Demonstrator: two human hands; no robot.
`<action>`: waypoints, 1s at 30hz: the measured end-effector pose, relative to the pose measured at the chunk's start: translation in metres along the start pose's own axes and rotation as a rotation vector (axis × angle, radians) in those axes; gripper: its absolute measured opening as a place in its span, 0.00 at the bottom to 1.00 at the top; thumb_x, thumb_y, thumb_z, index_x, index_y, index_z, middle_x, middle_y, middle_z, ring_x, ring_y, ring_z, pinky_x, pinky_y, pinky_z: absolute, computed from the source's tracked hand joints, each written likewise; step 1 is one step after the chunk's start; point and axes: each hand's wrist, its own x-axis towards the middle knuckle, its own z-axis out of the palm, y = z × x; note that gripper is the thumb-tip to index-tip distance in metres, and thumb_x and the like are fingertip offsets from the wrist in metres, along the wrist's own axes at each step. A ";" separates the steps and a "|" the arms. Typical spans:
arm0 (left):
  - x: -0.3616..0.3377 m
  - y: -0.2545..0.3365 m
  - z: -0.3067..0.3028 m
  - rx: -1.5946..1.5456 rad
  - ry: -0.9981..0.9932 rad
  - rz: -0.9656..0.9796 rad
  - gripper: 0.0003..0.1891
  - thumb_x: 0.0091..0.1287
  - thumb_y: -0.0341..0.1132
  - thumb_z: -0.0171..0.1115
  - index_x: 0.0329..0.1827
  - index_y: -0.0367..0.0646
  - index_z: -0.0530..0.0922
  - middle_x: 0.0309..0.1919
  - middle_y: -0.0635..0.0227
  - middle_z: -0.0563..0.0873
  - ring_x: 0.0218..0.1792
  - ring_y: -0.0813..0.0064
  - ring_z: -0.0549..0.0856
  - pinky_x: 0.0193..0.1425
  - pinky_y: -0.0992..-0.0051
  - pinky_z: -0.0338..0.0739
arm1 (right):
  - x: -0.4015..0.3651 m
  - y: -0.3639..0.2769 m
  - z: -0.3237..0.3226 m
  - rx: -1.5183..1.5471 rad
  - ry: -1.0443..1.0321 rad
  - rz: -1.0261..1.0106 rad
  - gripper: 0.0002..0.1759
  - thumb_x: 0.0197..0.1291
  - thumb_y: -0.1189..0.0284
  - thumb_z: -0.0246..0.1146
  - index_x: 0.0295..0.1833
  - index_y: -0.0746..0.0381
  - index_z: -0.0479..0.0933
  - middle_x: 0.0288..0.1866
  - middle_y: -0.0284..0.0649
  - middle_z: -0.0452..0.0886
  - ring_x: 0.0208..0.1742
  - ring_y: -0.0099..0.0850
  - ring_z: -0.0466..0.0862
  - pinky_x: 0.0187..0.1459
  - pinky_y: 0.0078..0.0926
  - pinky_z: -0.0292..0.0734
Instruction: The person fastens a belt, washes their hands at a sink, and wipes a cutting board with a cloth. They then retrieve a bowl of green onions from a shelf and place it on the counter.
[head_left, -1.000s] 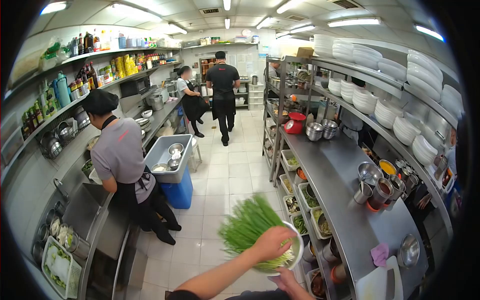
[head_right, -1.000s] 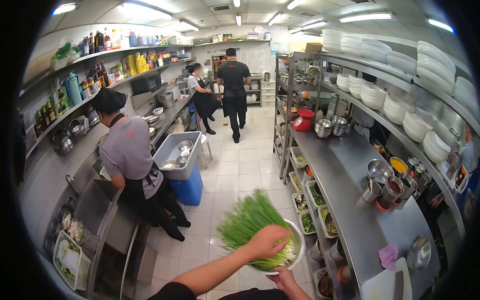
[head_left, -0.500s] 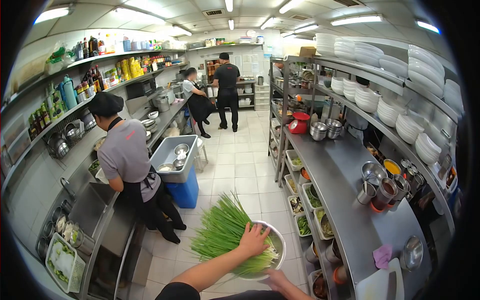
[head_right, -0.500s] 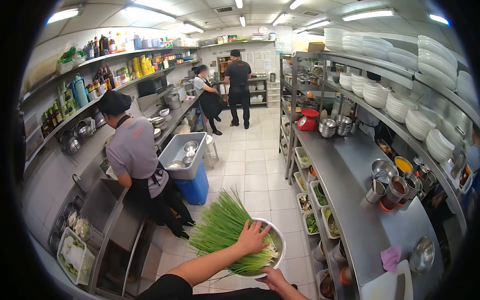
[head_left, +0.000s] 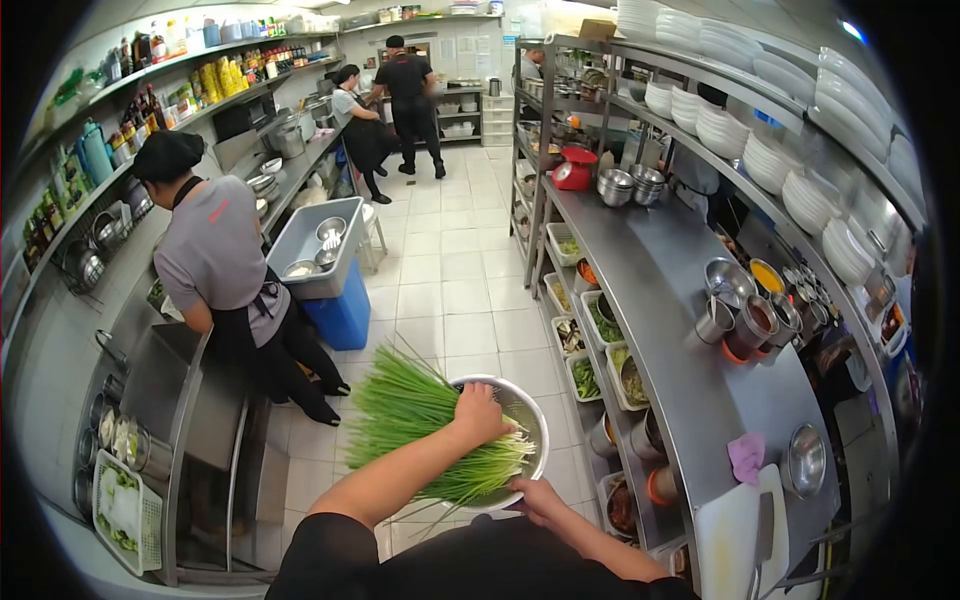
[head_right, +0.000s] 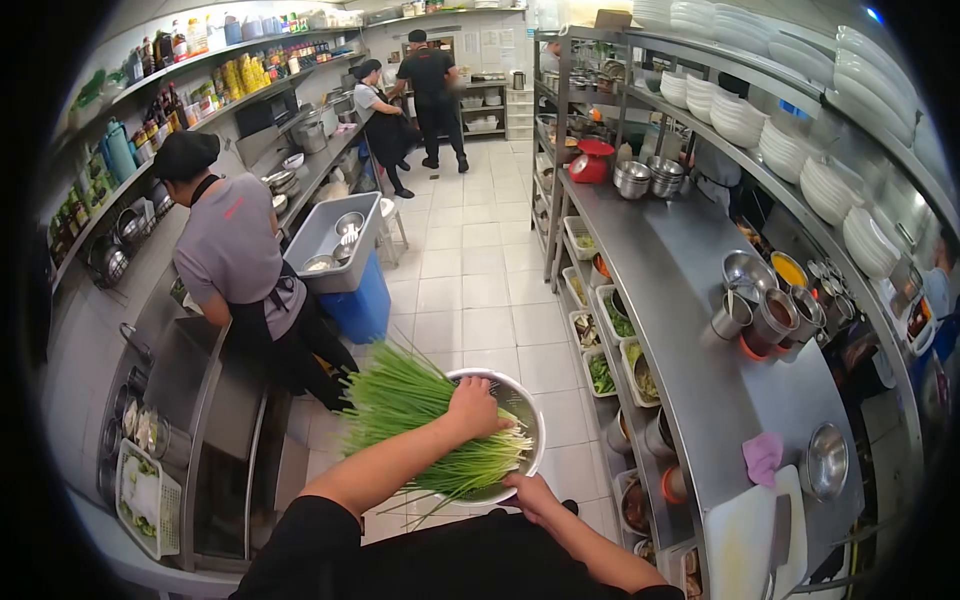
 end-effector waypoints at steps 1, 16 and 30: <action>0.002 -0.001 0.000 -0.064 -0.026 -0.010 0.37 0.56 0.69 0.49 0.41 0.41 0.84 0.51 0.51 0.79 0.52 0.60 0.78 0.52 0.65 0.69 | 0.001 -0.003 0.000 -0.002 0.007 -0.002 0.24 0.53 0.79 0.53 0.58 0.71 0.64 0.51 0.51 0.75 0.46 0.42 0.80 0.46 0.40 0.81; 0.028 -0.036 0.034 -0.296 -0.537 -0.042 0.48 0.52 0.76 0.47 0.61 0.40 0.72 0.63 0.56 0.71 0.64 0.60 0.70 0.65 0.64 0.64 | -0.027 -0.029 0.020 -0.322 0.069 0.115 0.21 0.51 0.79 0.55 0.54 0.69 0.68 0.46 0.47 0.79 0.38 0.37 0.83 0.37 0.37 0.84; -0.033 0.014 0.009 -0.287 -0.408 -0.125 0.59 0.41 0.77 0.56 0.69 0.39 0.57 0.61 0.48 0.71 0.59 0.51 0.73 0.62 0.47 0.61 | 0.015 0.003 0.004 -0.083 0.052 0.041 0.22 0.54 0.80 0.53 0.57 0.70 0.65 0.50 0.49 0.73 0.44 0.45 0.80 0.41 0.49 0.81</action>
